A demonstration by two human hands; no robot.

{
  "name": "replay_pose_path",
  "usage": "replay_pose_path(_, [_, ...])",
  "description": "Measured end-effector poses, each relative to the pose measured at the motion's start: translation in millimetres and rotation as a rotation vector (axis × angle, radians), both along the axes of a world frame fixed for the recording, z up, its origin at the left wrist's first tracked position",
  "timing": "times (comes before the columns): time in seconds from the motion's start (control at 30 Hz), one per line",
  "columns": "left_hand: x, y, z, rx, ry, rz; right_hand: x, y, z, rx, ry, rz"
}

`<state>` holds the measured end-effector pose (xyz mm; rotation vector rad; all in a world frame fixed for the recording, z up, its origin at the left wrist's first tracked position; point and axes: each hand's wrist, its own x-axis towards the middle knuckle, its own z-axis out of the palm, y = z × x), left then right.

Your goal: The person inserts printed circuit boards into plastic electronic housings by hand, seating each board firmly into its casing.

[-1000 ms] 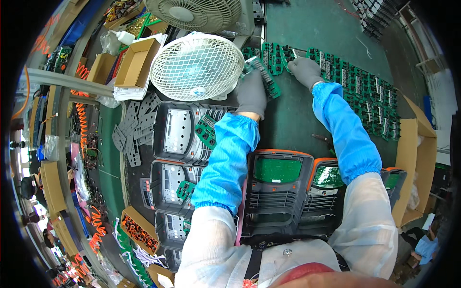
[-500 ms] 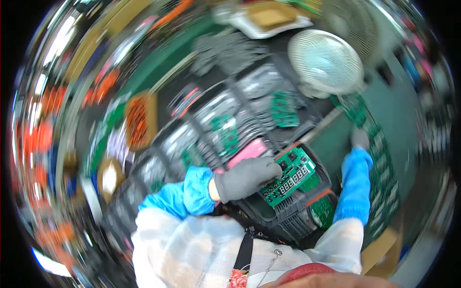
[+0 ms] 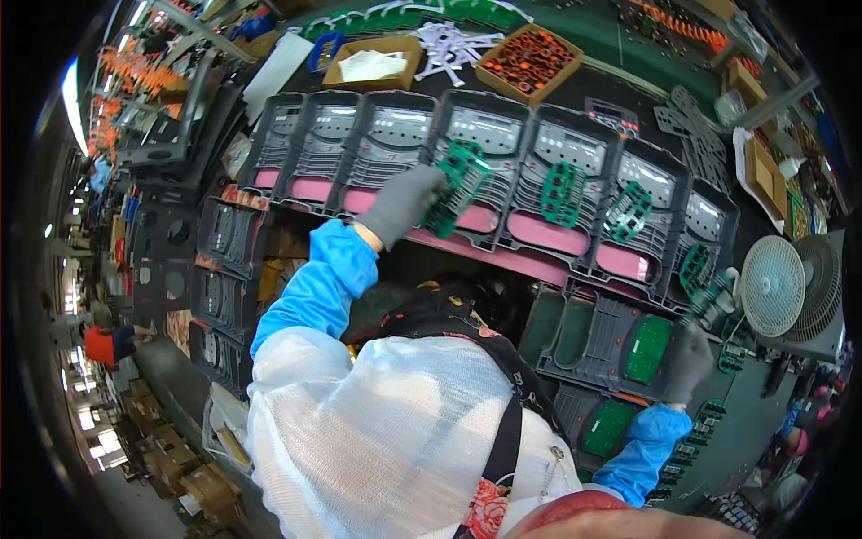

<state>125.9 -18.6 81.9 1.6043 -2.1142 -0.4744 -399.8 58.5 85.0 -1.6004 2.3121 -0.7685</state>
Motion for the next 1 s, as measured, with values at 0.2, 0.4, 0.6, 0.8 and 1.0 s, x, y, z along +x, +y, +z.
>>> replay_pose_path(0.2, [199,-4,-7,-0.082,-0.187,0.406,261,-65,10,0.079,-0.175,0.823])
replay_pose_path(0.4, [316,-46,-60,0.113,-0.402,0.623,470,-108,-19,-0.007,-0.008,1.076])
replay_pose_path(0.6, [343,-45,-117,0.232,-0.312,0.506,575,-134,-116,-0.090,0.141,0.872])
replay_pose_path(0.8, [322,-63,-65,0.134,-0.107,0.551,532,-141,-84,0.268,0.158,1.101])
replay_pose_path(1.0, [145,-125,26,-0.199,-0.004,0.111,356,-91,-22,0.206,-0.270,0.546])
